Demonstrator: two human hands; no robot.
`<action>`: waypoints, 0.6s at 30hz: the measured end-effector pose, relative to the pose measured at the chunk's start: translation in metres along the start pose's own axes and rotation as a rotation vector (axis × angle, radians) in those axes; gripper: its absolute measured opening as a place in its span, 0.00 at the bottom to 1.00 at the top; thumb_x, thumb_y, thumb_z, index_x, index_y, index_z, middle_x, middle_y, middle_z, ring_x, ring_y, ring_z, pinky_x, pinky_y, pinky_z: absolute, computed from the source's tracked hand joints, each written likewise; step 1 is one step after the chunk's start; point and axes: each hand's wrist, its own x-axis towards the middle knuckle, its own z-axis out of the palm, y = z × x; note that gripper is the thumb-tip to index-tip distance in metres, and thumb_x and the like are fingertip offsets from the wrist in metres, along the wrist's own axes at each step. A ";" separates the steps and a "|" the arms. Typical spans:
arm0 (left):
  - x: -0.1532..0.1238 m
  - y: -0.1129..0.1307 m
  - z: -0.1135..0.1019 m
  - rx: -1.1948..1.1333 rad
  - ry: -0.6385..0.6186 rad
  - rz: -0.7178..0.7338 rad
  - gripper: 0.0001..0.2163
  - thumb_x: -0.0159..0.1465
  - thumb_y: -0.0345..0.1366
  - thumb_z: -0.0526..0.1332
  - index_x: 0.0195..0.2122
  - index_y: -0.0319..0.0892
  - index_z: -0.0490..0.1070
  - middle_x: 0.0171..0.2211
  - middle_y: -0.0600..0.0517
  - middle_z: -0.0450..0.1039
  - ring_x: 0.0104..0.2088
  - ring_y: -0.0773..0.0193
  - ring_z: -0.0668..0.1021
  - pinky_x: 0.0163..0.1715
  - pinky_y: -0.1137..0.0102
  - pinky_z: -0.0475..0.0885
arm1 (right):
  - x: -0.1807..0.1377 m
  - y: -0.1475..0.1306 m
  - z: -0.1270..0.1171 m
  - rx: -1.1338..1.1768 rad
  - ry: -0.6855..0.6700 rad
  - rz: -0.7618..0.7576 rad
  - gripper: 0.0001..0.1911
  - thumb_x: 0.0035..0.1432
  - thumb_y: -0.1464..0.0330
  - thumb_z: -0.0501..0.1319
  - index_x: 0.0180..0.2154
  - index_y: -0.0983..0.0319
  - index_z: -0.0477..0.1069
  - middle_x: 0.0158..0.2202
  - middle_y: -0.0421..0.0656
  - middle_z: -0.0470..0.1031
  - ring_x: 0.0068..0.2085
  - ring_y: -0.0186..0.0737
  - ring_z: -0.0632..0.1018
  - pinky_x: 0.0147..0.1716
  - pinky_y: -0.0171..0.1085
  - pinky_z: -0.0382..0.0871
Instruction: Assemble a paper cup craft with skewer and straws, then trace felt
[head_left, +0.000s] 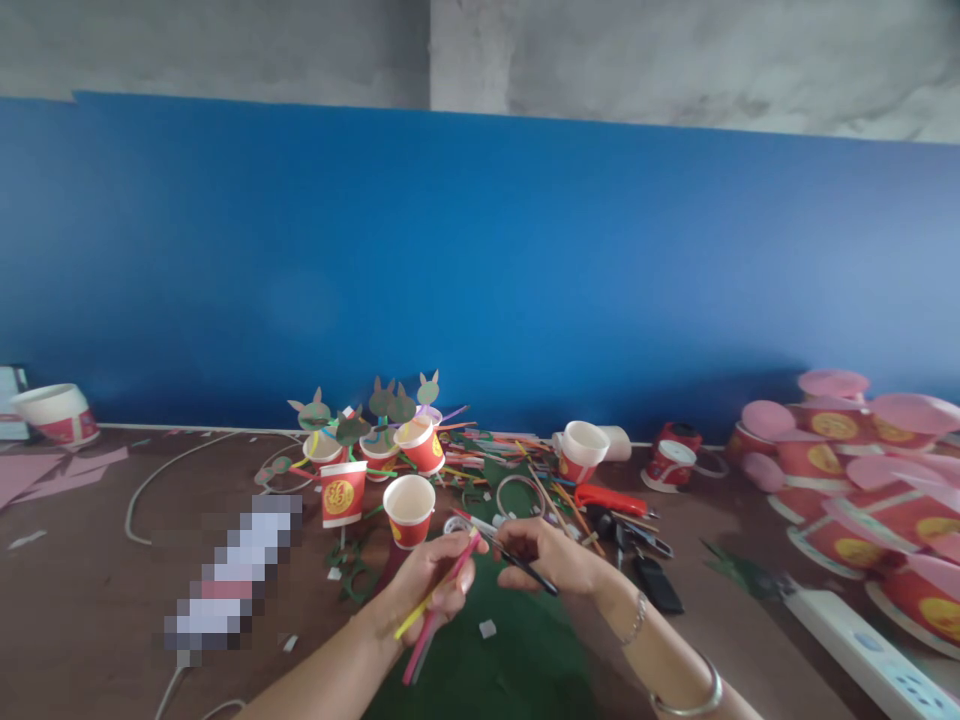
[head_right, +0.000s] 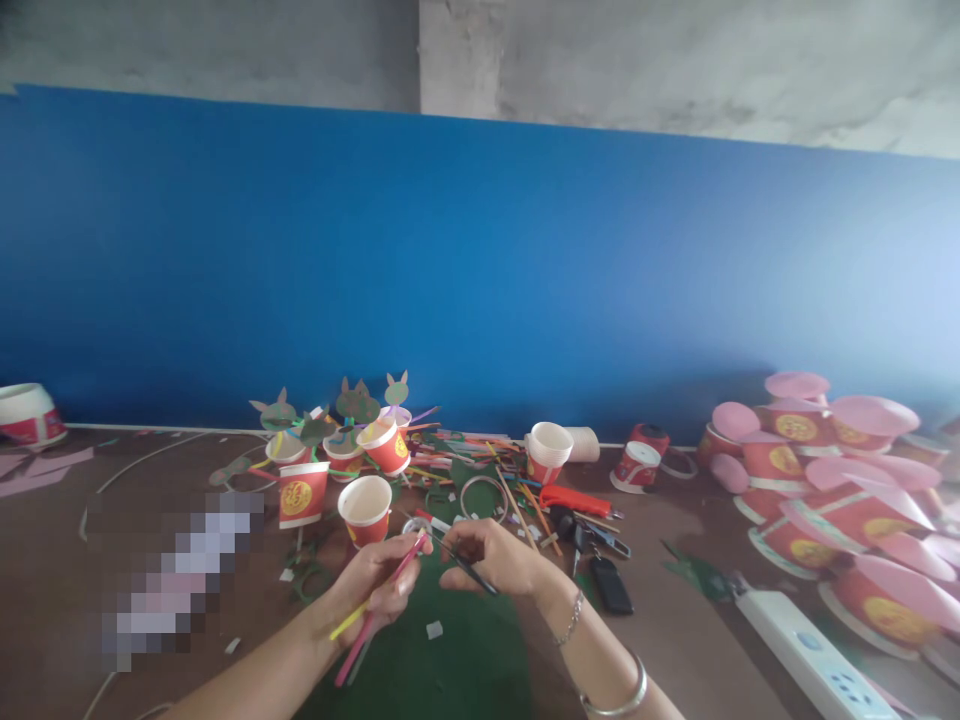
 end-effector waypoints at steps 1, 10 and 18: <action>0.000 0.000 0.000 -0.010 -0.012 -0.001 0.10 0.56 0.38 0.62 0.34 0.35 0.71 0.13 0.56 0.68 0.07 0.80 0.54 0.08 0.80 0.40 | 0.000 0.001 0.000 -0.005 -0.002 -0.004 0.19 0.44 0.60 0.70 0.31 0.65 0.66 0.19 0.31 0.59 0.21 0.25 0.57 0.19 0.29 0.48; 0.000 -0.001 -0.005 -0.114 -0.169 -0.002 0.07 0.60 0.33 0.60 0.34 0.33 0.71 0.12 0.56 0.66 0.07 0.80 0.54 0.08 0.81 0.42 | 0.002 0.004 0.003 -0.003 -0.034 -0.061 0.17 0.44 0.63 0.70 0.31 0.64 0.67 0.21 0.32 0.60 0.23 0.26 0.58 0.21 0.29 0.51; 0.003 -0.003 -0.012 -0.159 -0.231 -0.001 0.07 0.61 0.32 0.58 0.36 0.32 0.71 0.14 0.55 0.68 0.07 0.79 0.55 0.07 0.82 0.44 | 0.004 0.012 0.004 -0.070 0.061 -0.032 0.15 0.43 0.63 0.71 0.27 0.64 0.67 0.16 0.31 0.60 0.18 0.25 0.58 0.16 0.28 0.48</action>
